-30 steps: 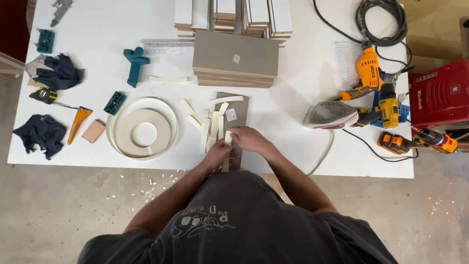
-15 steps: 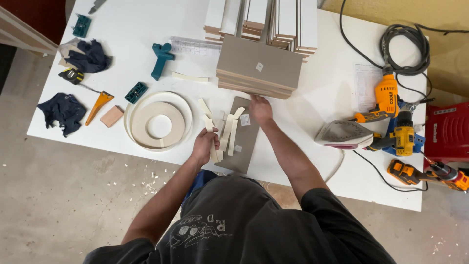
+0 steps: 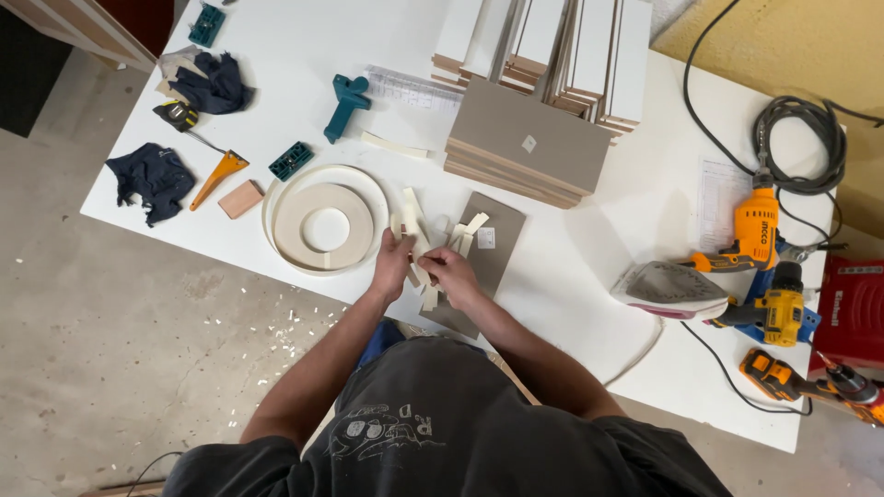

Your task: Applying adhesive edge banding strips to wooden boards on a workbench

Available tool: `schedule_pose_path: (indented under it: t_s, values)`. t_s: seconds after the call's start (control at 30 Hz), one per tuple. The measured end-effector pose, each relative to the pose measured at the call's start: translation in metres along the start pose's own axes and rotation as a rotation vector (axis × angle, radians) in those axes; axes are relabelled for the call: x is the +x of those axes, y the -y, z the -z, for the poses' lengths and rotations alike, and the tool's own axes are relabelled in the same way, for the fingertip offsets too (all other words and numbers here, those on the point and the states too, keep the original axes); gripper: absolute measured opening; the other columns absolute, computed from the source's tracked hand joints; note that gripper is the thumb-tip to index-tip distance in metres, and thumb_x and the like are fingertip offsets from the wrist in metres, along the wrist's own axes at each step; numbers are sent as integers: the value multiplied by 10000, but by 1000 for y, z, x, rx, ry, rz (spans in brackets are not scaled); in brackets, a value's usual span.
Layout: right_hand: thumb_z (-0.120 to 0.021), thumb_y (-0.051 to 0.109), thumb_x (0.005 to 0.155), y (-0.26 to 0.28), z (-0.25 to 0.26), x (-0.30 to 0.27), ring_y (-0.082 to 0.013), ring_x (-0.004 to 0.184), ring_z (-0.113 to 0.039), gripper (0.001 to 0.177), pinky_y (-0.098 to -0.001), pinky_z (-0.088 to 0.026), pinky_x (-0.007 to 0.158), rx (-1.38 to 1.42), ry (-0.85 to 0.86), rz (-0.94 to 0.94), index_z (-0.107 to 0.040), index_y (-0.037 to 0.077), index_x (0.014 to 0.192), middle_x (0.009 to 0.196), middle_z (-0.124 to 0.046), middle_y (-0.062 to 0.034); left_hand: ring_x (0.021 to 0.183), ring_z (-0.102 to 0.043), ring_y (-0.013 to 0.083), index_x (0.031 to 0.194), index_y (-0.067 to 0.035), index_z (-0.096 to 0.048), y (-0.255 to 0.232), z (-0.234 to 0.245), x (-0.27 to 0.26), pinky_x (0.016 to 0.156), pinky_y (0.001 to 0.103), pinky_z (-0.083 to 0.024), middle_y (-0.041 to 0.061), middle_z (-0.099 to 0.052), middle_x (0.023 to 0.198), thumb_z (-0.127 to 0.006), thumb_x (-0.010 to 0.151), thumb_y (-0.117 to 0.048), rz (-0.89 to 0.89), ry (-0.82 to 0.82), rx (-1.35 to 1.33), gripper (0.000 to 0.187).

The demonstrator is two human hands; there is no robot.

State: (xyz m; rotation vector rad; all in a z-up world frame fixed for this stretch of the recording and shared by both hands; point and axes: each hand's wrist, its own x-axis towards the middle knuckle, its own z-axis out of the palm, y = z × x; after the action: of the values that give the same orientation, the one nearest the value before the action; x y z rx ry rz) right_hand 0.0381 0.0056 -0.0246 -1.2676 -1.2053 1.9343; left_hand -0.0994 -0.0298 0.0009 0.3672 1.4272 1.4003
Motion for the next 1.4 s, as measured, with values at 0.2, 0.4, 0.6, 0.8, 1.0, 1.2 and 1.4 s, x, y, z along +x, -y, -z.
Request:
schedule_pose_path:
  t_s: [0.2, 0.4, 0.6, 0.8, 1.0, 1.2, 1.4]
  values:
    - [-844, 177, 810, 37, -33, 19, -110, 536, -599, 230, -212, -491, 532, -387, 296, -20, -714, 5, 887, 633, -647, -87, 779, -680, 191, 1152, -47, -475, 70, 69, 45, 692, 332, -609, 93, -630, 882, -470, 1042, -169, 45, -110, -78, 165]
    - [-674, 282, 942, 17, -37, 199, -344, 941, -734, 182, -455, -569, 804, -1073, 84, 435, -750, 154, 1046, 958, -766, -136, 744, -735, 245, 1160, 15, -478, -11, 106, -4, 656, 378, -671, 169, -681, 907, -557, 969, -113, 94, -163, -108, 243]
    - [-561, 176, 900, -50, -2, 355, -292, 819, -676, 157, -420, -522, 702, -1820, -412, 1044, -670, 131, 1003, 852, -645, -103, 740, -740, 226, 1127, 17, -509, -34, 134, -21, 668, 380, -684, 159, -696, 866, -566, 948, -84, 152, -113, -276, 213]
    - [-696, 179, 782, -40, 6, 333, -287, 665, -670, 132, -392, -555, 644, -1500, -318, 1101, -665, 119, 896, 760, -631, -68, 651, -600, 129, 1151, -34, -567, -14, 154, 5, 566, 279, -612, 27, -507, 801, -413, 960, -60, 47, -131, -216, 247]
    - [-784, 7, 816, 0, -49, 100, -282, 757, -696, 192, -324, -591, 601, -569, -263, 830, -771, 133, 960, 884, -732, -104, 617, -572, 193, 896, -59, -583, -10, 108, 34, 558, 329, -522, 65, -524, 693, -512, 994, -296, 161, -23, -278, 266]
    - [-793, 67, 863, -29, -32, -24, -187, 833, -715, 139, -300, -612, 623, -729, -309, 824, -765, 150, 971, 941, -735, 7, 697, -572, 162, 978, -75, -476, 38, 30, 35, 649, 329, -530, 32, -522, 781, -571, 1044, -298, 197, 68, -120, 251]
    - [-791, 211, 931, -62, 38, -36, -229, 615, -689, 102, -327, -534, 535, -673, -381, 679, -775, 111, 947, 702, -706, -77, 509, -539, 141, 979, -146, -430, 72, -8, 52, 401, 263, -459, 25, -520, 691, -563, 996, -226, 271, 158, 57, 156]
